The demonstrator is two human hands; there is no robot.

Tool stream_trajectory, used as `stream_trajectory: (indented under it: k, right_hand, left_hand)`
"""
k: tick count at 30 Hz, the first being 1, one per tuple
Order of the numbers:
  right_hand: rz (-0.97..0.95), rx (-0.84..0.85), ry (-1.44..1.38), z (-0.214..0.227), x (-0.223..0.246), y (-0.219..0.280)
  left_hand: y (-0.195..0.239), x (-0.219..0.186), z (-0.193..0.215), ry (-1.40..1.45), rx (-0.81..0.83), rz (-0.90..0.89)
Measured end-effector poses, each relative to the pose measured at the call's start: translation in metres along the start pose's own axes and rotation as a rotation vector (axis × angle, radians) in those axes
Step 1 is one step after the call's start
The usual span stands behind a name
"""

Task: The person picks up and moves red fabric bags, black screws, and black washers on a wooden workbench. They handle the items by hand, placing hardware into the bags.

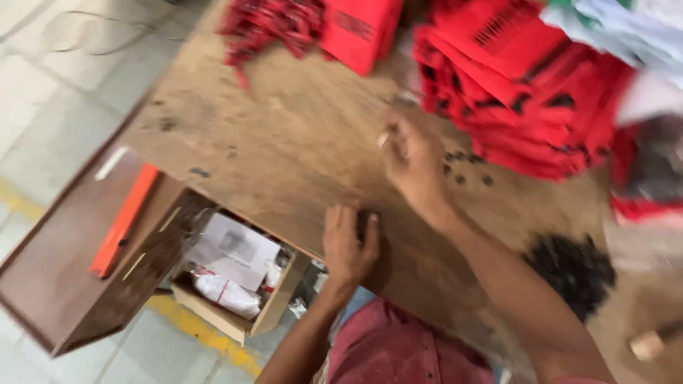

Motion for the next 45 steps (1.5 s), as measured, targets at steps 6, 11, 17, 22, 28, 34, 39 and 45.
stream_trajectory:
  k: [6,11,17,22,28,34,39,45]
  right_hand:
    - [-0.196,0.232,0.019,0.112,0.071,0.126]
    - [-0.589,0.03,0.358,0.209,0.065,0.254]
    - [-0.692,-0.132,0.593,0.263,0.069,0.28]
    - [-0.605,-0.028,0.58,0.244,0.051,0.271]
    - [-0.596,0.077,0.649,0.231,0.044,0.264]
    - [-0.58,0.075,0.712,0.224,0.044,0.265]
    - [-0.601,0.071,0.761,0.222,0.039,0.266]
    - [-0.585,0.041,0.699,0.229,0.045,0.265]
  left_hand:
    - [0.019,-0.052,-0.003,0.083,-0.002,-0.224]
    - [0.07,-0.116,-0.073,0.201,0.433,-0.413]
    - [0.096,-0.157,-0.144,0.071,0.567,-0.49]
    - [0.1,-0.141,-0.158,-0.057,0.565,-0.473]
    - [0.103,-0.136,-0.145,-0.116,0.549,-0.481]
    - [0.11,-0.15,-0.145,-0.13,0.556,-0.522]
    - [0.115,-0.151,-0.147,-0.122,0.512,-0.57]
    - [0.115,-0.146,-0.137,-0.107,0.512,-0.566]
Point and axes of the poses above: each hand's wrist, its own y-axis away from the middle knuckle, its own z-axis out of the back of the hand, x = y × z, the point moved 8 cm from there along -y, towards the middle knuckle, and after that the axes turned 9 degrees about z, right-handed, at the moved point
